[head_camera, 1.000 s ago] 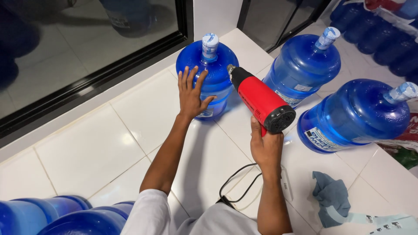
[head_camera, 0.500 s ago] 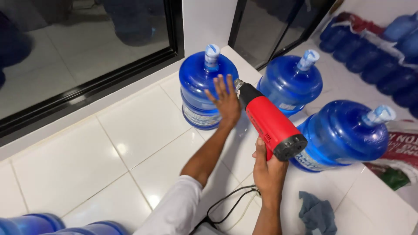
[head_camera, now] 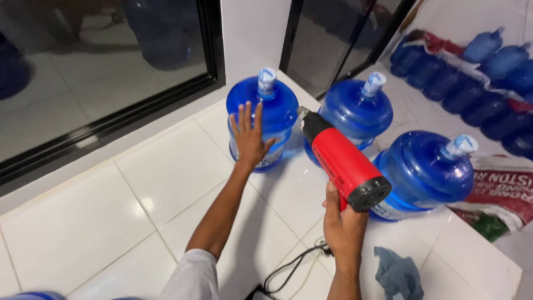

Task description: The person uses a red heat gun to apply heat to the plastic seals on the caps of several large blue water bottles. They rotate the bottles with one hand while directing the heat gun with the other to ensure the seals are properly applied.

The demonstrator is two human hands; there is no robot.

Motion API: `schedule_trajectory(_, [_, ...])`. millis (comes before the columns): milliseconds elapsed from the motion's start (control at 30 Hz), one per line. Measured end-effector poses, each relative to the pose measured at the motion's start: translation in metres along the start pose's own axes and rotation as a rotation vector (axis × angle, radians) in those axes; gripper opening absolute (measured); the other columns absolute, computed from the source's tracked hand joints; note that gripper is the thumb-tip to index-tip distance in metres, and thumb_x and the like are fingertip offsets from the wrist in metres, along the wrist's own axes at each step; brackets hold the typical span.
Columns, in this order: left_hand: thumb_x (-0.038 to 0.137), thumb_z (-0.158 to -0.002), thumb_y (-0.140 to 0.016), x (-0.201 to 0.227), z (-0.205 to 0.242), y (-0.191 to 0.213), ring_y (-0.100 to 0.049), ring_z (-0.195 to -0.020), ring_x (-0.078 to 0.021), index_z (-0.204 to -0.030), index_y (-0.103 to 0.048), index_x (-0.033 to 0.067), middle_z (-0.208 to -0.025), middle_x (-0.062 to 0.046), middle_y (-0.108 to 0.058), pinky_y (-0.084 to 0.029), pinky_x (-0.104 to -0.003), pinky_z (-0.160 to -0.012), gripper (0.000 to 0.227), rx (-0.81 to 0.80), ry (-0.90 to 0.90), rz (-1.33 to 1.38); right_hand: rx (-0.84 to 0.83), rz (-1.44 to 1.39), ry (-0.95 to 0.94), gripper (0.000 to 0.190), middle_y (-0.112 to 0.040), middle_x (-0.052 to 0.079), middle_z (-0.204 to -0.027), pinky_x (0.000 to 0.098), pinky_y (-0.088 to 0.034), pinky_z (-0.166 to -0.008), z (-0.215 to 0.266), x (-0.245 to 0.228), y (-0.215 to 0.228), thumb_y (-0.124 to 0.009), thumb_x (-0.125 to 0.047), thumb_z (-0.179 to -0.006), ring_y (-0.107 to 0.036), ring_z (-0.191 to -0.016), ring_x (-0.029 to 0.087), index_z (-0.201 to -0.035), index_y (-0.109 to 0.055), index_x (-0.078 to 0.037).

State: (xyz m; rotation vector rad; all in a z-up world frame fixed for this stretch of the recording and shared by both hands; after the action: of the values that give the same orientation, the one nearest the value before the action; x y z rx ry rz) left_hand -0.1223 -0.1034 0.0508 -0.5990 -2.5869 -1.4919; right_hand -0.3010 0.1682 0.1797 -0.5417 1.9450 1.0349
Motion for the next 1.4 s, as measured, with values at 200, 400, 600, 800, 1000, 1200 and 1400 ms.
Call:
schedule_trajectory(200, [0.086, -0.086, -0.048, -0.012, 0.004, 0.014, -0.001, -0.16, -0.0426, -0.165, -0.025, 0.0168, -0.172, -0.018, -0.011, -0.003, -0.069, -0.124, 0.108, 0.188, -0.122, 0.171, 0.006, -0.036, -0.053, 0.054, -0.073, 0.005, -0.102, 0.0408, -0.054, -0.074, -0.005, 0.004, -0.008, -0.05, -0.051, -0.096, -0.074, -0.069, 0.02, -0.128, -0.061, -0.009])
schedule_trajectory(400, [0.075, -0.084, -0.07, -0.009, 0.004, 0.017, 0.0, -0.16, -0.0421, -0.165, -0.022, 0.0194, -0.173, -0.017, -0.009, -0.002, -0.068, -0.124, 0.109, 0.115, -0.094, 0.164, 0.017, -0.07, -0.04, 0.051, -0.071, 0.006, -0.104, 0.0428, -0.054, -0.075, -0.007, -0.01, -0.005, -0.051, -0.048, -0.097, -0.069, -0.068, 0.018, -0.13, -0.059, -0.009])
schedule_trajectory(600, [0.051, -0.068, -0.092, -0.006, 0.006, 0.028, -0.005, -0.158, -0.0422, -0.162, -0.027, 0.0193, -0.17, -0.018, -0.017, 0.004, -0.065, -0.126, 0.119, 0.091, -0.029, 0.17, 0.089, 0.043, 0.091, 0.035, -0.071, 0.009, -0.065, 0.043, -0.054, -0.069, -0.003, -0.036, 0.001, -0.058, -0.038, -0.104, -0.072, -0.069, 0.03, -0.098, -0.074, -0.008])
schedule_trajectory(800, [0.054, -0.067, -0.092, -0.006, 0.005, 0.027, -0.006, -0.158, -0.0427, -0.162, -0.027, 0.0195, -0.169, -0.019, -0.017, 0.004, -0.065, -0.126, 0.12, 0.096, -0.037, 0.176, 0.078, 0.053, 0.097, 0.035, -0.072, 0.009, -0.065, 0.0439, -0.054, -0.069, -0.005, -0.038, -0.004, -0.06, -0.039, -0.103, -0.072, -0.069, 0.03, -0.094, -0.073, -0.008])
schedule_trajectory(1000, [0.055, -0.067, -0.092, -0.007, 0.007, 0.026, -0.005, -0.158, -0.0415, -0.162, -0.027, 0.0198, -0.169, -0.018, -0.017, 0.005, -0.064, -0.126, 0.12, 0.11, -0.035, 0.174, 0.076, 0.065, 0.098, 0.038, -0.071, 0.011, -0.063, 0.0445, -0.055, -0.069, -0.003, -0.037, -0.01, -0.062, -0.039, -0.103, -0.074, -0.07, 0.032, -0.088, -0.073, -0.006])
schedule_trajectory(1200, [0.054, -0.068, -0.092, -0.006, 0.006, 0.027, -0.003, -0.158, -0.0412, -0.162, -0.027, 0.0205, -0.17, -0.017, -0.016, 0.006, -0.064, -0.125, 0.119, 0.119, -0.041, 0.195, 0.093, 0.08, 0.123, 0.039, -0.071, 0.011, -0.062, 0.0434, -0.056, -0.068, -0.002, -0.046, -0.012, -0.064, -0.039, -0.102, -0.075, -0.069, 0.031, -0.084, -0.072, -0.006])
schedule_trajectory(1400, [0.049, -0.067, -0.094, -0.005, 0.007, 0.03, -0.004, -0.158, -0.0414, -0.162, -0.028, 0.0196, -0.169, -0.018, -0.017, 0.006, -0.065, -0.126, 0.119, 0.125, -0.043, 0.191, 0.083, 0.057, 0.111, 0.04, -0.071, 0.011, -0.061, 0.0438, -0.056, -0.067, -0.002, -0.044, -0.018, -0.065, -0.039, -0.101, -0.075, -0.067, 0.031, -0.079, -0.071, -0.006])
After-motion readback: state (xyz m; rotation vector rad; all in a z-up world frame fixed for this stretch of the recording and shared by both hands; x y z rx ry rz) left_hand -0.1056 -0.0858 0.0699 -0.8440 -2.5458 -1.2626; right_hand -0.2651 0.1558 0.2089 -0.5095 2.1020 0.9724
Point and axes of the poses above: each hand's wrist, its own z-axis away from the middle knuckle, its own y-axis out of the back of the hand, x = y × z, the point moved 8 cm from there along -z, towards the middle knuckle
